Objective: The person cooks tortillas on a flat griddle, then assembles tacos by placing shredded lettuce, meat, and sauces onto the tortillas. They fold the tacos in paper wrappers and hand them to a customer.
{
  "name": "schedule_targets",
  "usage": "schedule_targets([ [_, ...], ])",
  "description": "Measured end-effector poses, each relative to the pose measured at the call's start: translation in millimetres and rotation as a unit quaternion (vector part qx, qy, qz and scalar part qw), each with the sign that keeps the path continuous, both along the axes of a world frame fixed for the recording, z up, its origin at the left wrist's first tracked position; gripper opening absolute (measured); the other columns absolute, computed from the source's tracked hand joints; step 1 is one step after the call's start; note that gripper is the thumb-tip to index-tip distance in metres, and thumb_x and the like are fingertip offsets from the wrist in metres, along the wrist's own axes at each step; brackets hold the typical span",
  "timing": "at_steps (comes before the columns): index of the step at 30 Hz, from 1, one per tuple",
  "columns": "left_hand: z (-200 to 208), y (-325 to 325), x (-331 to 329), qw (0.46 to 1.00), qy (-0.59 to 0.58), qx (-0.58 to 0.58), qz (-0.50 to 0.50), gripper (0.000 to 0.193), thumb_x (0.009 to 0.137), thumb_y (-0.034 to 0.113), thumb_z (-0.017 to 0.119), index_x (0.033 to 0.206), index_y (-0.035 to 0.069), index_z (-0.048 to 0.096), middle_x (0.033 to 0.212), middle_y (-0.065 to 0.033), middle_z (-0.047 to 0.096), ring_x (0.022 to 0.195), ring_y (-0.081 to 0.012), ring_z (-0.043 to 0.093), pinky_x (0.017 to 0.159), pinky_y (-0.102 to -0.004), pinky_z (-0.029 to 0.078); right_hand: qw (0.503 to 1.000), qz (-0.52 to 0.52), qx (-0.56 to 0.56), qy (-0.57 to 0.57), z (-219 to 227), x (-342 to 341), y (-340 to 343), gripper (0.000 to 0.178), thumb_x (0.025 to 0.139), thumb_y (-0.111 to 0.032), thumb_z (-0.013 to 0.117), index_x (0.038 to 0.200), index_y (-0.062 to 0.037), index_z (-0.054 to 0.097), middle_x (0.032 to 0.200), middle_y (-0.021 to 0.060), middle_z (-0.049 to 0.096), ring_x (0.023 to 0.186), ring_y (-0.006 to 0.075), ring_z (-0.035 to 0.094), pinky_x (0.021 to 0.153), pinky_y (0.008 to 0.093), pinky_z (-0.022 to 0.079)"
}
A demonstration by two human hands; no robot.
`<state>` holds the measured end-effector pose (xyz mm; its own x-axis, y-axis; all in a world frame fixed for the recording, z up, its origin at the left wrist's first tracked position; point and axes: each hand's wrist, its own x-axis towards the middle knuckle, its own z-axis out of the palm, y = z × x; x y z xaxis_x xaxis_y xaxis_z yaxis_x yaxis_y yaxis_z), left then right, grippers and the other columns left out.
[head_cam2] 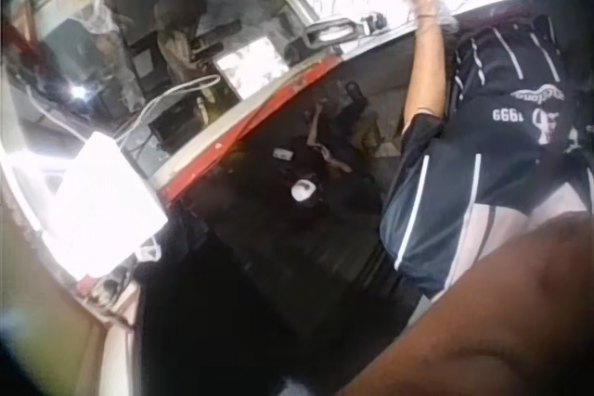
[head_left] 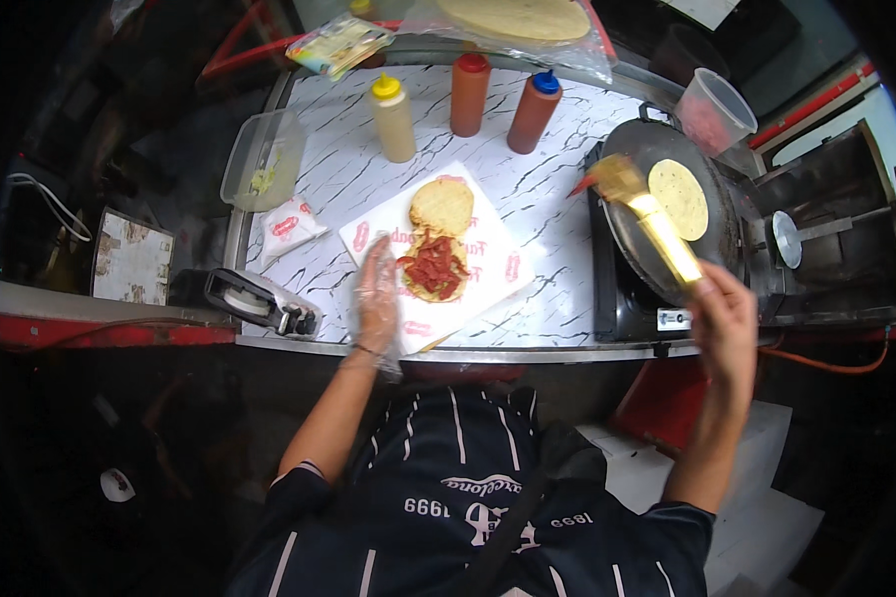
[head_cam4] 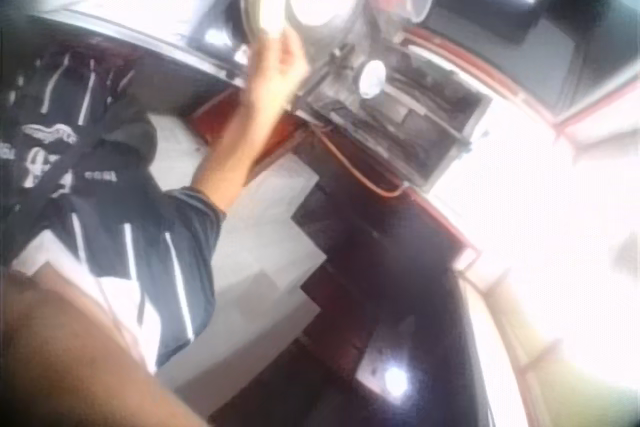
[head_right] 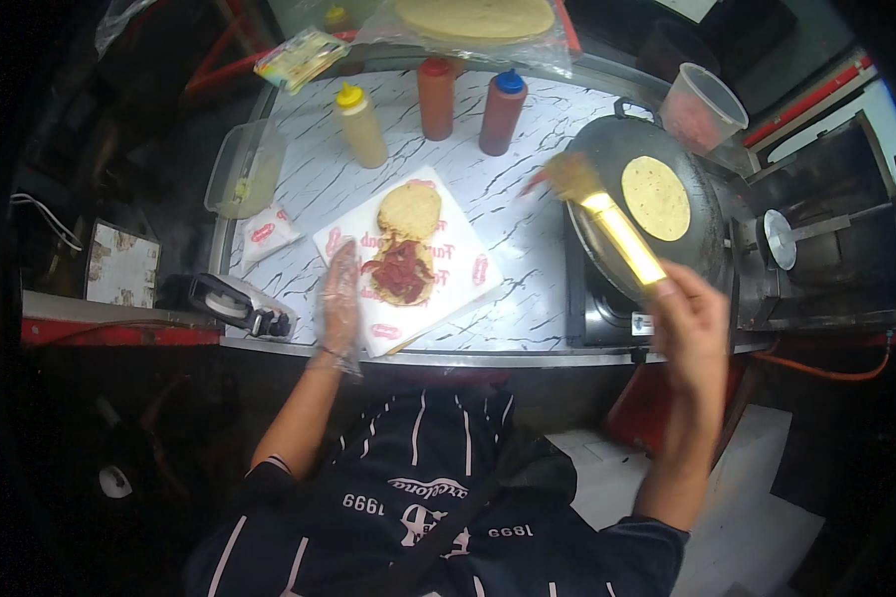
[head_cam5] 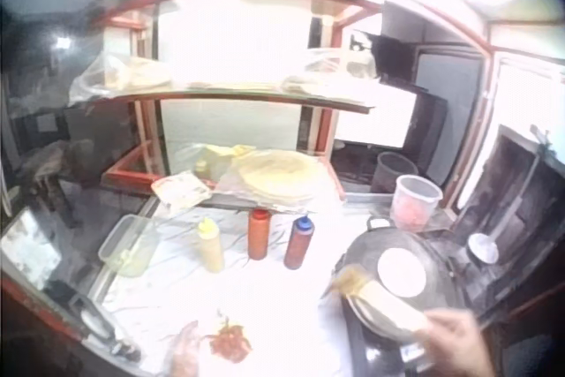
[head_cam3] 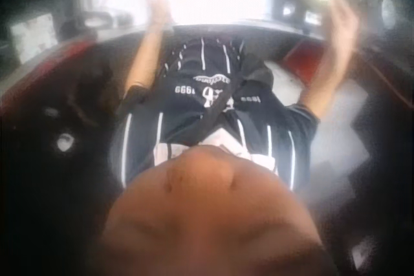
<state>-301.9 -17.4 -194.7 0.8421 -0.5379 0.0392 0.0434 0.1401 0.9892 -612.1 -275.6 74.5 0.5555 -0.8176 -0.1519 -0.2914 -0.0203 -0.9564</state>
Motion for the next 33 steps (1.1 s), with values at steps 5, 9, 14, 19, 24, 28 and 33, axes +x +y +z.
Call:
schedule_targets([
  [5, -25, -26, -14, 0.955, 0.194, -0.224, 0.008, 0.051, 0.111, 0.023, 0.044, 0.157, 0.001, 0.041, 0.163, -0.0118, 0.039, 0.155, -0.0207, 0.029, 0.129, -0.0381, 0.012, 0.983, 0.091, 0.138, 0.082, -105, 75, 69, 0.03, 0.102, -0.014, 0.063, 0.127, 0.0008, 0.069, 0.071, -0.0027, 0.057, 0.049, 0.003, 0.042, 0.042, 0.0208, 0.03],
  [9, -21, -30, -16, 0.959, 0.192, -0.209, -0.012, 0.05, 0.111, 0.018, 0.044, 0.156, -0.003, 0.04, 0.161, -0.0147, 0.041, 0.154, -0.0215, 0.031, 0.129, -0.0368, 0.015, 0.961, 0.189, -0.158, 0.129, -142, 91, 95, 0.033, 0.099, -0.015, 0.067, 0.126, 0.0026, 0.069, 0.09, 0.0173, 0.074, 0.073, 0.0249, 0.069, 0.067, 0.0353, 0.052],
  [14, -29, -33, -14, 0.971, 0.132, -0.197, -0.019, 0.043, 0.111, 0.009, 0.043, 0.152, -0.004, 0.045, 0.156, -0.0154, 0.048, 0.148, -0.0231, 0.041, 0.125, -0.0362, 0.027, 0.874, 0.267, -0.356, 0.196, -133, 89, 109, 0.053, 0.094, -0.016, 0.071, 0.144, -0.0093, 0.054, 0.091, 0.0173, 0.06, 0.075, 0.0397, 0.064, 0.066, 0.0487, 0.052],
  [19, 3, -22, -9, 0.997, -0.042, -0.039, -0.049, 0.036, 0.111, 0.008, 0.044, 0.142, -0.004, 0.057, 0.145, -0.0152, 0.058, 0.138, -0.024, 0.052, 0.119, -0.036, 0.036, 0.913, 0.187, -0.326, 0.159, -135, 71, 105, 0.045, 0.095, -0.013, 0.069, 0.139, -0.0061, 0.059, 0.1, 0.0195, 0.066, 0.085, 0.0408, 0.067, 0.072, 0.0482, 0.054],
  [24, 16, -17, 4, 0.976, -0.201, 0.048, -0.074, 0.032, 0.107, 0.005, 0.049, 0.134, -0.004, 0.062, 0.134, -0.0173, 0.066, 0.128, -0.0269, 0.061, 0.112, -0.0367, 0.044, 0.908, 0.051, -0.381, 0.168, -152, 65, 85, 0.038, 0.097, -0.009, 0.064, 0.134, 0.0001, 0.061, 0.109, 0.0257, 0.069, 0.092, 0.0448, 0.07, 0.078, 0.0505, 0.057],
  [28, 19, -15, 11, 0.976, -0.196, 0.046, -0.082, 0.032, 0.105, 0.004, 0.049, 0.132, -0.004, 0.063, 0.131, -0.0173, 0.068, 0.123, -0.0275, 0.064, 0.11, -0.037, 0.047, 0.876, 0.032, -0.399, 0.268, -170, 92, 65, 0.035, 0.098, -0.01, 0.064, 0.131, 0.0007, 0.061, 0.098, 0.0249, 0.069, 0.079, 0.0453, 0.069, 0.071, 0.0518, 0.056],
  [33, 14, -13, 12, 0.994, -0.074, -0.007, -0.077, 0.032, 0.107, 0.004, 0.049, 0.137, -0.004, 0.061, 0.137, -0.0136, 0.064, 0.128, -0.0215, 0.059, 0.11, -0.0336, 0.046, 0.864, 0.056, -0.442, 0.236, -169, 93, 56, 0.032, 0.097, -0.013, 0.064, 0.126, 0.0005, 0.064, 0.093, 0.0236, 0.069, 0.078, 0.0424, 0.07, 0.069, 0.0511, 0.057],
])
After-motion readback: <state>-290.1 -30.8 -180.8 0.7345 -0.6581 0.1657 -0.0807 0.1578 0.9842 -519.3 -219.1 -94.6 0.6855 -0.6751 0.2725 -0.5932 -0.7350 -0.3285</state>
